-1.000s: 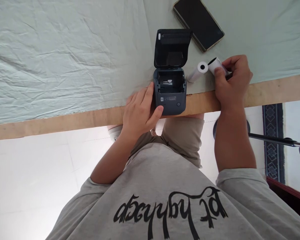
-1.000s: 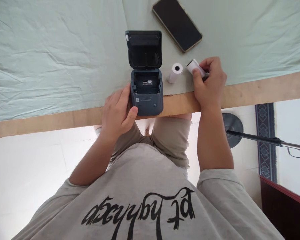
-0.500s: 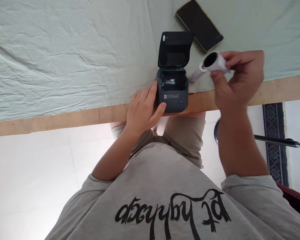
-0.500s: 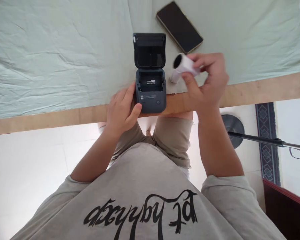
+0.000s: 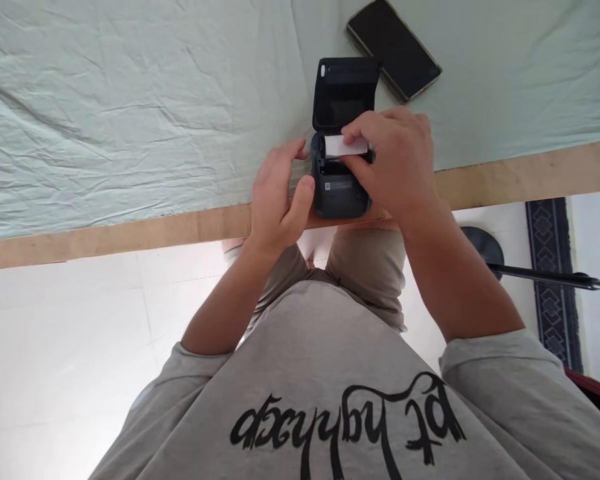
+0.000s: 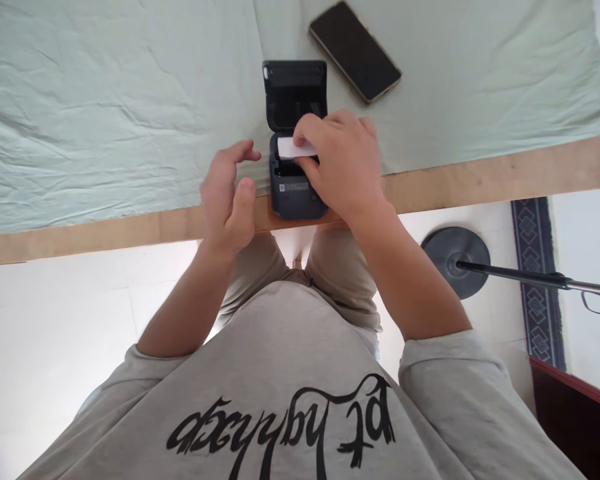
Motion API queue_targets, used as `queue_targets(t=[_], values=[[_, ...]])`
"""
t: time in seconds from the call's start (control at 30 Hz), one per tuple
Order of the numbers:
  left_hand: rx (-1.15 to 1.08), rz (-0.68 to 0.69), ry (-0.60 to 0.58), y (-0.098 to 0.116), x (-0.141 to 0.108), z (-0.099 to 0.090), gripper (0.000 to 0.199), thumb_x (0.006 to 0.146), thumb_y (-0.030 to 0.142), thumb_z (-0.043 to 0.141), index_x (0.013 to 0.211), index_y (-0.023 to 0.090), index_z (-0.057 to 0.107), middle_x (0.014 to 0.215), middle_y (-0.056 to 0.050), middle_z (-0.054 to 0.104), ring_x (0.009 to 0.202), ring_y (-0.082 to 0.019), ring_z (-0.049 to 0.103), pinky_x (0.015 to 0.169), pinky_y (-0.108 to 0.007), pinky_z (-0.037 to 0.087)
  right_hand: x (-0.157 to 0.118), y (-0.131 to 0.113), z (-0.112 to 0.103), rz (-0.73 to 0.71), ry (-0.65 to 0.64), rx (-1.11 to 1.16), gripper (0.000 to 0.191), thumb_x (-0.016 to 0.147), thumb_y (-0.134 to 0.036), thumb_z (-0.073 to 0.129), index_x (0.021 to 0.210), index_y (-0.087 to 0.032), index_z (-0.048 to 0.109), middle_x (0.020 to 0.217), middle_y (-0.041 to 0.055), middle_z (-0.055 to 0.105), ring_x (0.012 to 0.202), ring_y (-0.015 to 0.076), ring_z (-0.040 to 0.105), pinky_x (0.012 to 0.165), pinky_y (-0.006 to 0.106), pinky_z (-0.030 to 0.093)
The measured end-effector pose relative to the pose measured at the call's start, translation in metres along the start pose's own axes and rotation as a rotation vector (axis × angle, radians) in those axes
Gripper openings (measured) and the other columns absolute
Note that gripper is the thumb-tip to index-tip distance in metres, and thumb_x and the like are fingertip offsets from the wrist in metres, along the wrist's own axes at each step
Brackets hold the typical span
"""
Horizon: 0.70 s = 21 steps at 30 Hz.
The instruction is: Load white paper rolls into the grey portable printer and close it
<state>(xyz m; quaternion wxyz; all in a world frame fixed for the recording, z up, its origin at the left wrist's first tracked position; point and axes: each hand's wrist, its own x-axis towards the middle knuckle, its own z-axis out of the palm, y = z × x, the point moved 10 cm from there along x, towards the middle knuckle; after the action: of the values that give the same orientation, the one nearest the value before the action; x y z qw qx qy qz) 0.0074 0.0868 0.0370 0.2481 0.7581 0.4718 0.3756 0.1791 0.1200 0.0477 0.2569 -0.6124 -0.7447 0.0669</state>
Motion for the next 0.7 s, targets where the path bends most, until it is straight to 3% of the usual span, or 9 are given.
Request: queue_targets(t=[0.1,0.23,0.33,0.4,0.47,0.57,0.7], values=[[-0.026,0.007,0.022,0.003,0.011,-0.001,0.069,0.104,0.077,0.015,0.136,0.03,0.054,0.131,-0.009,0.07,0.129,-0.025,0.064,0.117,-0.046,0.05,0.003,0.0,0.002,-0.067,0.024,0.001,0.016,0.089,-0.04,0.074,0.079,-0.03,0.069,0.081,0.0034,0.072,0.097,0.0291,0.065,0.094,0.055,0.046],[-0.105,0.013,0.085,-0.002,0.029,-0.005,0.068,0.104,0.078,0.023,0.129,0.028,0.06,0.129,-0.008,0.071,0.127,-0.024,0.064,0.118,-0.043,0.051,-0.004,-0.006,-0.006,-0.146,0.082,0.003,0.013,0.089,-0.034,0.075,0.078,-0.028,0.07,0.086,0.0035,0.077,0.1,0.0286,0.064,0.091,0.052,0.048],[-0.164,-0.075,0.085,-0.013,0.049,-0.001,0.051,0.111,0.06,0.033,0.128,0.02,0.06,0.133,-0.008,0.069,0.131,-0.021,0.062,0.121,-0.04,0.048,-0.021,-0.016,-0.015,-0.164,0.103,-0.013,0.007,0.09,-0.026,0.072,0.083,-0.028,0.071,0.092,0.004,0.077,0.103,0.0281,0.065,0.091,0.05,0.047],[-0.266,-0.238,0.013,-0.025,0.063,0.011,0.033,0.113,0.038,0.038,0.13,0.018,0.058,0.139,-0.005,0.066,0.136,-0.016,0.058,0.124,-0.036,0.043,-0.036,-0.024,-0.021,-0.184,0.149,0.009,0.008,0.094,-0.024,0.068,0.087,-0.028,0.071,0.094,0.0036,0.077,0.104,0.0268,0.065,0.092,0.049,0.046],[-0.323,-0.321,-0.046,-0.028,0.078,0.021,0.036,0.115,0.029,0.027,0.135,0.017,0.054,0.145,-0.002,0.063,0.14,-0.014,0.057,0.124,-0.036,0.043,-0.052,-0.029,-0.027,-0.201,0.214,0.044,0.012,0.097,-0.024,0.064,0.089,-0.028,0.071,0.096,0.0023,0.077,0.103,0.025,0.066,0.094,0.047,0.046],[-0.379,-0.318,-0.082,-0.023,0.097,0.028,0.048,0.114,0.025,0.012,0.137,0.015,0.052,0.139,-0.003,0.066,0.134,-0.015,0.063,0.118,-0.038,0.048,-0.072,-0.032,-0.029,-0.214,0.302,0.075,0.01,0.096,-0.025,0.065,0.09,-0.028,0.072,0.098,0.0023,0.078,0.101,0.0239,0.067,0.092,0.045,0.049],[-0.457,-0.283,-0.015,-0.018,0.112,0.023,0.049,0.113,0.026,0.011,0.136,0.011,0.052,0.119,-0.007,0.074,0.113,-0.015,0.069,0.103,-0.031,0.053,-0.089,-0.028,-0.029,-0.212,0.403,0.08,0.013,0.093,-0.027,0.066,0.099,-0.028,0.078,0.104,0.0066,0.074,0.098,0.023,0.067,0.091,0.043,0.053]])
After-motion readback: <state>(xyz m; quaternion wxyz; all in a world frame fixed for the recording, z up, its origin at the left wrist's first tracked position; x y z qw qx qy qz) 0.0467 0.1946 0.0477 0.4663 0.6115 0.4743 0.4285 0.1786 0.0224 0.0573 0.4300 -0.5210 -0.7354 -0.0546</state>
